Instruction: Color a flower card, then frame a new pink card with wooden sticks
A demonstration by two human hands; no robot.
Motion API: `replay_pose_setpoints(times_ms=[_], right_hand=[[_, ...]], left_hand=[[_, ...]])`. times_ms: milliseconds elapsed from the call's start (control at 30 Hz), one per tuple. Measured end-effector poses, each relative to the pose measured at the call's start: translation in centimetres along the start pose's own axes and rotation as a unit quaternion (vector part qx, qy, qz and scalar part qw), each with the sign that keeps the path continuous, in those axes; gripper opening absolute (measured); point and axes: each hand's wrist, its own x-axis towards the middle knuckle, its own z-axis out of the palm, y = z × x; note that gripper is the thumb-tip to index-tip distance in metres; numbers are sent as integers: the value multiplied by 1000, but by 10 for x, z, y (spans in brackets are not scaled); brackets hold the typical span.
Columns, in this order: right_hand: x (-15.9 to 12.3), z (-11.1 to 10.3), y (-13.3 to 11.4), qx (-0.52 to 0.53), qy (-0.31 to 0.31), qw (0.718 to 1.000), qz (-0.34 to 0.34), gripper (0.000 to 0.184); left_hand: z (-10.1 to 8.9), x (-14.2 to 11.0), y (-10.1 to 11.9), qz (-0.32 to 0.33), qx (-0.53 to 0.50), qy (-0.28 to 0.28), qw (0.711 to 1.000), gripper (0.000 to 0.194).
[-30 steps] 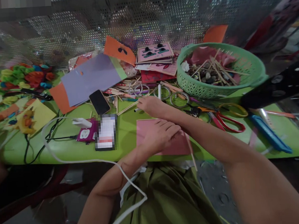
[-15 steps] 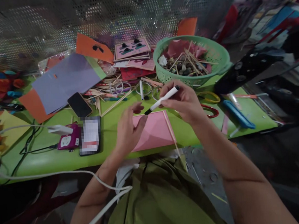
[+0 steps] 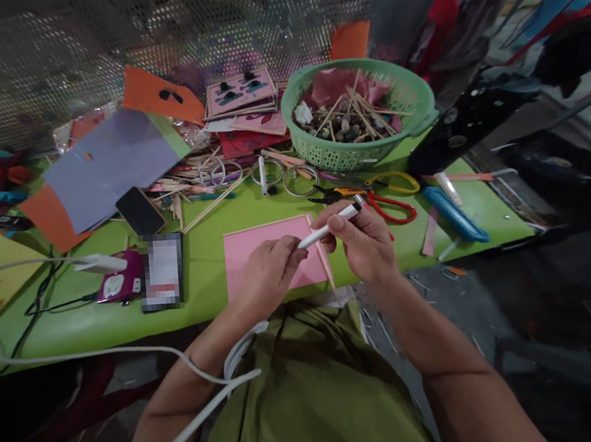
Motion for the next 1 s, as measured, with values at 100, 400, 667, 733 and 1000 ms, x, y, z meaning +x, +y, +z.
replay_pose_setpoints(times_ms=[100, 400, 667, 733, 1000], right_hand=[[-8, -3, 4, -31, 46, 998, -12, 46], [11, -47, 11, -6, 218, 976, -26, 38], [-8, -20, 23, 30, 109, 994, 8, 38], [-12, -17, 22, 54, 106, 993, 9, 39], [-19, -1, 19, 139, 184, 973, -17, 37]], left_hand=[[3, 2, 6, 7, -14, -21, 1000, 37], [6, -6, -14, -54, -69, -10, 996, 42], [15, 16, 12, 12, -54, -38, 998, 39], [17, 18, 16, 8, -8, -68, 998, 38], [14, 16, 25, 18, 73, -91, 993, 43]])
